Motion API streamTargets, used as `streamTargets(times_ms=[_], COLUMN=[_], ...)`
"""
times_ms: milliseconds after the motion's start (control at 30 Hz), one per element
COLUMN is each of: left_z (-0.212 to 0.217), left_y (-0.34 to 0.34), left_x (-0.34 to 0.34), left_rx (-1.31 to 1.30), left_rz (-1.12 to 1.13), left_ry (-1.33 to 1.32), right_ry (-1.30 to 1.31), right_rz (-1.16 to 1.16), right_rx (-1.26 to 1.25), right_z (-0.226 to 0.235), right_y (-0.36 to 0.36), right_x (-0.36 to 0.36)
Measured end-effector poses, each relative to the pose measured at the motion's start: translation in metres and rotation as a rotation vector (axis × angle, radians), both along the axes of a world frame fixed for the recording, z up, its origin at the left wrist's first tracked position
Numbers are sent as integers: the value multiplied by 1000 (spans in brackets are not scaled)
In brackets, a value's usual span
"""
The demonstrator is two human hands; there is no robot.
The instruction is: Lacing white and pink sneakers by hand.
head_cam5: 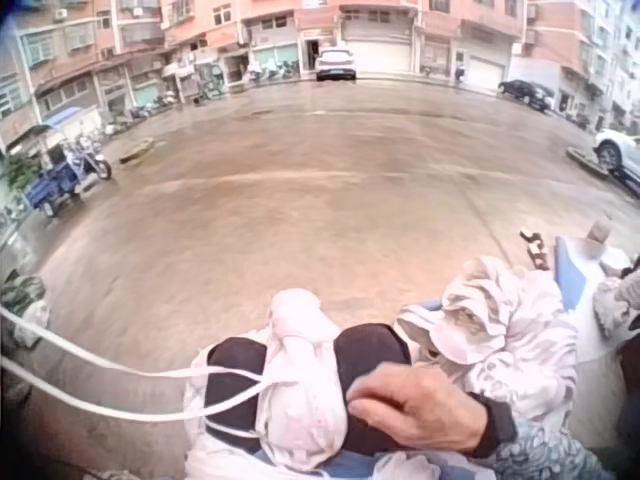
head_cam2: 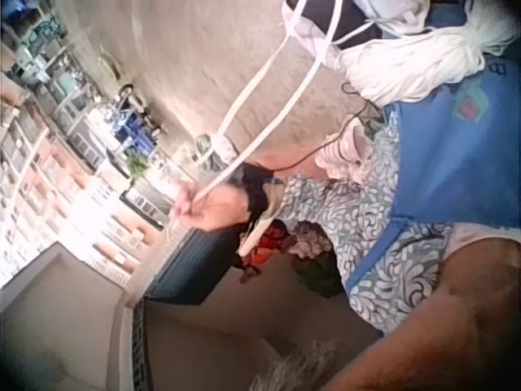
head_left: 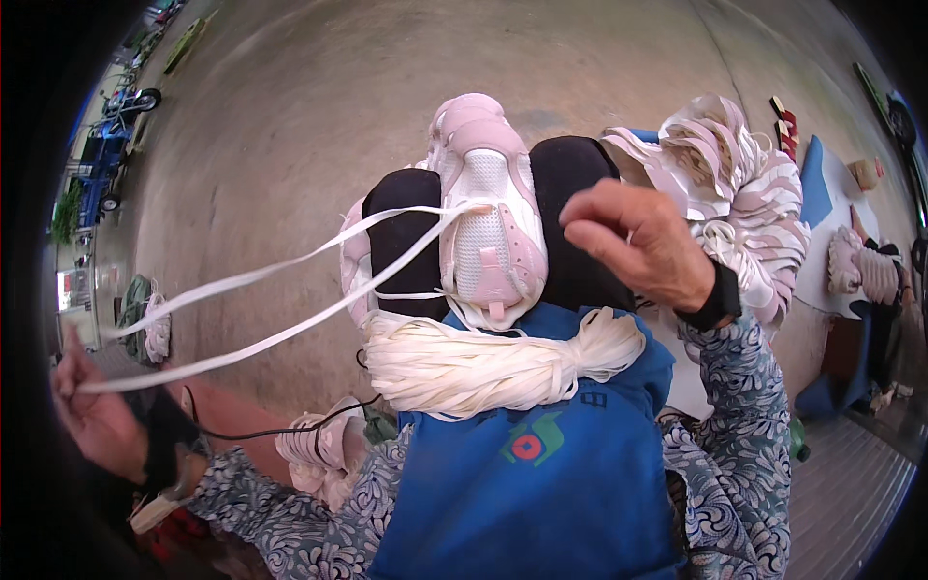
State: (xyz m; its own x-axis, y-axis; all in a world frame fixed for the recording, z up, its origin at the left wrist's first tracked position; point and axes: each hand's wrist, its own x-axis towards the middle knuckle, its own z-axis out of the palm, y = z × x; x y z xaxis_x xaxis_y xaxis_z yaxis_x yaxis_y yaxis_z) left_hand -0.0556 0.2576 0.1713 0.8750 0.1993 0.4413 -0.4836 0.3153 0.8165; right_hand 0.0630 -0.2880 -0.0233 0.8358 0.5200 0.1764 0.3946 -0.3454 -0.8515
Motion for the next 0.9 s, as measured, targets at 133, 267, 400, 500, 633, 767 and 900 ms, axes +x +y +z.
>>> streamTargets(times_ms=[133,267,400,500,633,767,900], left_z=[-86,-140,-158,-171,-182,-177,-186], left_y=[-126,-209,-261,-276,-282,-288,-291], left_x=[49,78,76,77,80,79,78], left_rx=[328,428,546,563,718,816,828], left_rz=[196,-49,-83,-160,-193,-125,-129], left_ry=[101,199,359,378,269,92,101], right_ry=[-28,37,135,205,-65,-130,-219], right_rz=[27,31,2,-20,-11,-12,-13], right_rx=[-180,-274,-155,87,268,271,269], right_z=[-18,-55,-22,12,25,21,19], right_y=[25,32,29,41,64,80,84], right_x=[4,7,11,7,2,-1,2])
